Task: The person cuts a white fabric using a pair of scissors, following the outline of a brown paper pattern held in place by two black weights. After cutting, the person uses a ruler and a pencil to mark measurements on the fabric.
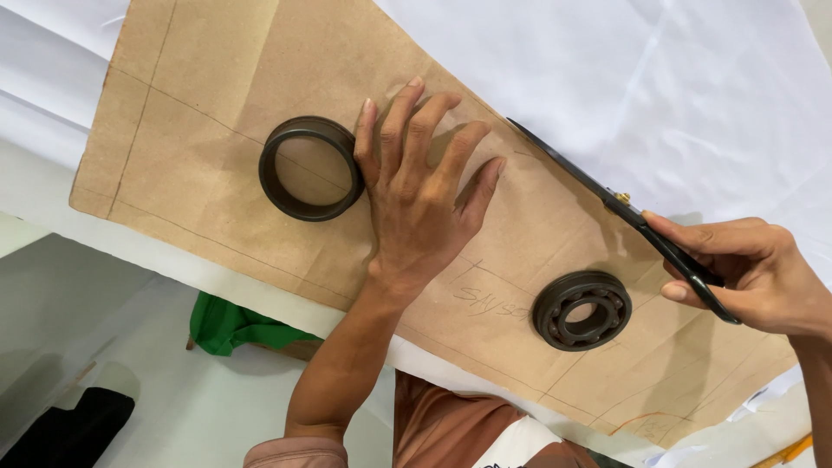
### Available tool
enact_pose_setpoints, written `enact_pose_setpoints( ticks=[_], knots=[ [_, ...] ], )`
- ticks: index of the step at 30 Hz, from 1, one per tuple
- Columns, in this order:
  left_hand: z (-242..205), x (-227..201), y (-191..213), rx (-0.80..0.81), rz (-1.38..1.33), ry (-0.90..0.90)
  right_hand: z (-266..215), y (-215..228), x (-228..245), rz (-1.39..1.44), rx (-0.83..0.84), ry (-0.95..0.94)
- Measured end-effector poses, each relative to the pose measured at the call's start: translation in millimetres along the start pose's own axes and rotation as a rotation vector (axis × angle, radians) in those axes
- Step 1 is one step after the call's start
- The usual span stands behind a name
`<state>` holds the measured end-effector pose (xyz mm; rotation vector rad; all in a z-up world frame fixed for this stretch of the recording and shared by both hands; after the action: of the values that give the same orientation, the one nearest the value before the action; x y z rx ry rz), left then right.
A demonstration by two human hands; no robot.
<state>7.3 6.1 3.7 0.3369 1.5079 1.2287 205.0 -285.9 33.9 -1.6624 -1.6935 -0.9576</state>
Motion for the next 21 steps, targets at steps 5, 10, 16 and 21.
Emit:
enact_pose_setpoints(
  ticks=[5,10,16,21],
  knots=[
    [0,0,0,0.007,0.002,0.004,10,-3,15,0.018,0.005,-0.006],
    [1,1,1,0.002,-0.01,0.002,13,-6,13,-0.041,-0.002,-0.029],
    [-2,-1,1,-0.013,0.01,-0.008,16,-8,29,-0.061,-0.026,-0.069],
    [-4,0,4,-0.036,0.0,-0.023,17,-1,17,0.146,-0.136,-0.35]
  ],
)
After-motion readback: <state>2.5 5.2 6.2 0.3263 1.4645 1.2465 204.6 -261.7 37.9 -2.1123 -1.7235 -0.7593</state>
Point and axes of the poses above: each hand's wrist, its own z-axis towards the middle knuckle, its own y-axis out of the back of the hand, x = y × z, the point moved 1 cm from there along z, towards the middle knuckle, and after that the axes turned 13 degrees about x, right-handed, at the moved point
